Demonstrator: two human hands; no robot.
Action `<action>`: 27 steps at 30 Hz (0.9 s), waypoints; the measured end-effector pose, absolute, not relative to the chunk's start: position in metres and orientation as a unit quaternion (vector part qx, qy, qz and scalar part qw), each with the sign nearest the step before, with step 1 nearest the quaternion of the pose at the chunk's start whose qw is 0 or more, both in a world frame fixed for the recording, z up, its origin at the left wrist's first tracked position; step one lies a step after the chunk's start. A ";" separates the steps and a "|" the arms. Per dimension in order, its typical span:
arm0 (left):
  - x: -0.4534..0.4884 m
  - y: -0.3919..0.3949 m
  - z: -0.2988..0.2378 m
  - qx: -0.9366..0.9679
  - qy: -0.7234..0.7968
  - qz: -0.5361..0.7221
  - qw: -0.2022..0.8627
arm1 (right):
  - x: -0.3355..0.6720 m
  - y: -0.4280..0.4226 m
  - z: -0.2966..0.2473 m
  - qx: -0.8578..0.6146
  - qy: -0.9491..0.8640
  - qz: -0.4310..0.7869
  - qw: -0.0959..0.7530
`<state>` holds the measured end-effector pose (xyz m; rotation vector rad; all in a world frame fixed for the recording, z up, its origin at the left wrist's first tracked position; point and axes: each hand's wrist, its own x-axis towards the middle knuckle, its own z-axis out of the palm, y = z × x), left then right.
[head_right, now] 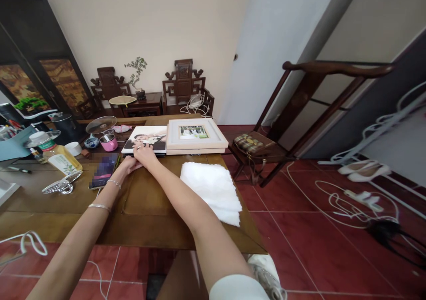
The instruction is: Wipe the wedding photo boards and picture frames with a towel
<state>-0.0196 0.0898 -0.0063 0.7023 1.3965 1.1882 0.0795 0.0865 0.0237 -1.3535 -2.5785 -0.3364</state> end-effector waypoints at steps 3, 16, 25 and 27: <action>-0.019 0.094 -0.005 0.333 0.628 0.472 0.522 | 0.079 0.089 0.026 -0.470 -0.872 -0.095 0.104; -0.001 0.070 0.025 0.602 0.699 0.236 0.304 | 0.199 0.101 0.059 -0.583 -0.785 -0.039 0.208; 0.095 0.099 0.050 0.736 0.656 0.166 0.018 | 0.332 0.118 0.044 -0.786 -0.561 0.009 0.259; 0.108 0.110 0.051 0.736 0.662 0.139 0.000 | 0.343 0.126 0.037 -0.792 -0.551 0.034 0.261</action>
